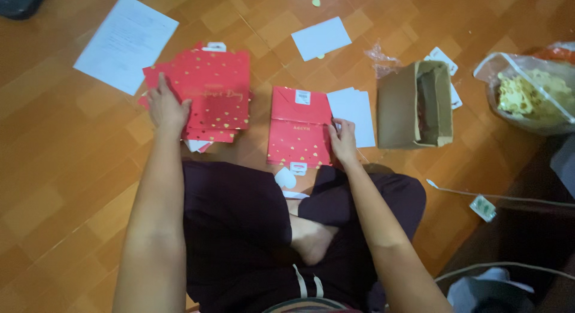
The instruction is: The person sits on the floor and assembles red Valentine's Day gift boxes by inserting white paper inserts and tying red ribbons around them. The person handles multiple boxes one at a time, stacking completed units and continuing the process.
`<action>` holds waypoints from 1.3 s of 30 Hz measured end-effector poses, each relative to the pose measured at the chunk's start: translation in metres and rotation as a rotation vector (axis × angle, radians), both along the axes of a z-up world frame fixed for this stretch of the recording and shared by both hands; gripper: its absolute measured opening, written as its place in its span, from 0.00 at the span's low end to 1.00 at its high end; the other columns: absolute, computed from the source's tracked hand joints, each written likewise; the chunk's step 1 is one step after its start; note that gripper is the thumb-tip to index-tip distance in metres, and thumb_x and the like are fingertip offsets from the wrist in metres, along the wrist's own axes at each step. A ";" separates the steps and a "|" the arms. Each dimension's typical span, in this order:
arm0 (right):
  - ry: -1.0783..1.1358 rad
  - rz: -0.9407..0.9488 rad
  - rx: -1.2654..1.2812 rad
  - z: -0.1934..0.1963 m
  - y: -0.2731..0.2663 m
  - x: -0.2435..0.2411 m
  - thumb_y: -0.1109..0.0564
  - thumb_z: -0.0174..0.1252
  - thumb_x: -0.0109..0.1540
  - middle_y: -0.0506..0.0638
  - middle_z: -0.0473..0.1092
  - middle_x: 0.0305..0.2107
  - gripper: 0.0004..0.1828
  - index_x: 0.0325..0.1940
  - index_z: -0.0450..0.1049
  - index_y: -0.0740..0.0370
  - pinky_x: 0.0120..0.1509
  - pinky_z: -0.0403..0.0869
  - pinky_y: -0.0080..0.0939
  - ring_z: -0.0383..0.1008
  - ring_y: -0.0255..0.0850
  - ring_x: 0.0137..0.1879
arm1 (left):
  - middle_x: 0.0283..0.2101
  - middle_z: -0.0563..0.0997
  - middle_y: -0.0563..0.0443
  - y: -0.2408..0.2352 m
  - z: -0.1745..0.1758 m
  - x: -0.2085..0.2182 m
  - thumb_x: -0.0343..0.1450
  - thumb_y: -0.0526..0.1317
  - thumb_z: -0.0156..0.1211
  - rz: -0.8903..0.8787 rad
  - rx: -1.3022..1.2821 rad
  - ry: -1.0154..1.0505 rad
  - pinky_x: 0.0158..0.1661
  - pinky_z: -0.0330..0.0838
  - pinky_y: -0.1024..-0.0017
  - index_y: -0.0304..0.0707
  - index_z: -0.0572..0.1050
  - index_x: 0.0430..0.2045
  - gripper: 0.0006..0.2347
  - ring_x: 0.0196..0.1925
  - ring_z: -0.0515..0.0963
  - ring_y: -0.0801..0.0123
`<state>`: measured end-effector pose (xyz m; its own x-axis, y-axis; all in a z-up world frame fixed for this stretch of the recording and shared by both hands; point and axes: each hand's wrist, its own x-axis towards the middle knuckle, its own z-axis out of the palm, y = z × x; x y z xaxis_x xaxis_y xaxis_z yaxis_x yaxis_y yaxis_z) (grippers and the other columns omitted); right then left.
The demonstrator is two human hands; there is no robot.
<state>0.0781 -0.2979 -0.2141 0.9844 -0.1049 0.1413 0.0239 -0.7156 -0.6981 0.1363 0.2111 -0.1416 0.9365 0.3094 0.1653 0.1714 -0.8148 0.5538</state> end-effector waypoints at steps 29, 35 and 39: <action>-0.097 0.046 -0.068 0.057 0.025 -0.011 0.61 0.56 0.66 0.58 0.71 0.43 0.07 0.47 0.77 0.62 0.50 0.73 0.47 0.74 0.53 0.44 | 0.50 0.80 0.35 -0.312 -0.094 -0.067 0.72 0.37 0.61 -1.043 0.387 0.173 0.43 0.82 0.55 0.32 0.79 0.45 0.10 0.59 0.77 0.39; -0.278 0.269 -0.149 0.102 0.061 -0.051 0.64 0.58 0.65 0.59 0.71 0.38 0.05 0.44 0.73 0.65 0.48 0.73 0.52 0.74 0.55 0.44 | 0.50 0.79 0.40 -0.300 -0.053 -0.052 0.68 0.38 0.64 -0.898 0.282 0.148 0.43 0.79 0.57 0.36 0.81 0.36 0.07 0.50 0.82 0.55; -0.336 0.369 -0.240 0.099 0.070 -0.062 0.64 0.58 0.59 0.60 0.72 0.40 0.10 0.46 0.72 0.66 0.49 0.75 0.54 0.76 0.58 0.46 | 0.40 0.78 0.43 -0.289 -0.010 -0.049 0.63 0.39 0.64 -0.797 0.086 -0.212 0.33 0.78 0.55 0.37 0.81 0.38 0.12 0.46 0.80 0.51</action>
